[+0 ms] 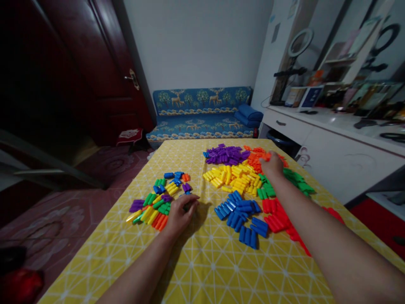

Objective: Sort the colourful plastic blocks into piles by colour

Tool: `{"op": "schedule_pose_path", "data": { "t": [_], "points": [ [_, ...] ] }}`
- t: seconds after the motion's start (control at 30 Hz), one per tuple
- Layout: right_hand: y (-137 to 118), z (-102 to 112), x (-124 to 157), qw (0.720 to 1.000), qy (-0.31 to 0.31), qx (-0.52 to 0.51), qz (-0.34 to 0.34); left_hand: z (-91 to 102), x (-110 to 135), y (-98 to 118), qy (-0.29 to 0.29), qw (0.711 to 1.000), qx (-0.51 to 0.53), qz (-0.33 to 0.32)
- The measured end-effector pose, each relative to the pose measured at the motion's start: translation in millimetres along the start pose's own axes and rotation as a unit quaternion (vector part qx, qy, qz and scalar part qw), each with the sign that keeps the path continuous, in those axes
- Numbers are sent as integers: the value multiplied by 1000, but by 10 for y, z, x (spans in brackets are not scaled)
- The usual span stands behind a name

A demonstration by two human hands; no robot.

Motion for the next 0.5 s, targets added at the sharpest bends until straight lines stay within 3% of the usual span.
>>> {"op": "schedule_pose_path", "data": {
  "t": [0.07, 0.17, 0.3, 0.4, 0.5],
  "points": [
    [-227, -26, 256, 999, -11, -42, -10, 1, -1, 6, 3, 1000, -6, 6],
    [-694, -100, 919, 980, -85, -179, -16, 11, -9, 7, 13, 1000, -24, 12],
    [-1198, -262, 1974, 904, -252, -340, -56, 40, -25, -5, 46, 998, -38, 12],
    [-1327, -389, 2483, 891, -264, -362, -79, 65, -37, -14, 74, 997, -31, 10],
    [-1322, -469, 2656, 906, -256, -332, -56, 74, -38, -8, 87, 996, -24, 0]
  ]
}}
Point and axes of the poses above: each hand's wrist, its own x-axis away from the middle knuckle, its own z-axis out of the back of the hand, y = z × x, the point moved 1 cm from there along -x, towards the middle knuckle, and after that the axes turned 1 degree about x, right-handed, at the moved point
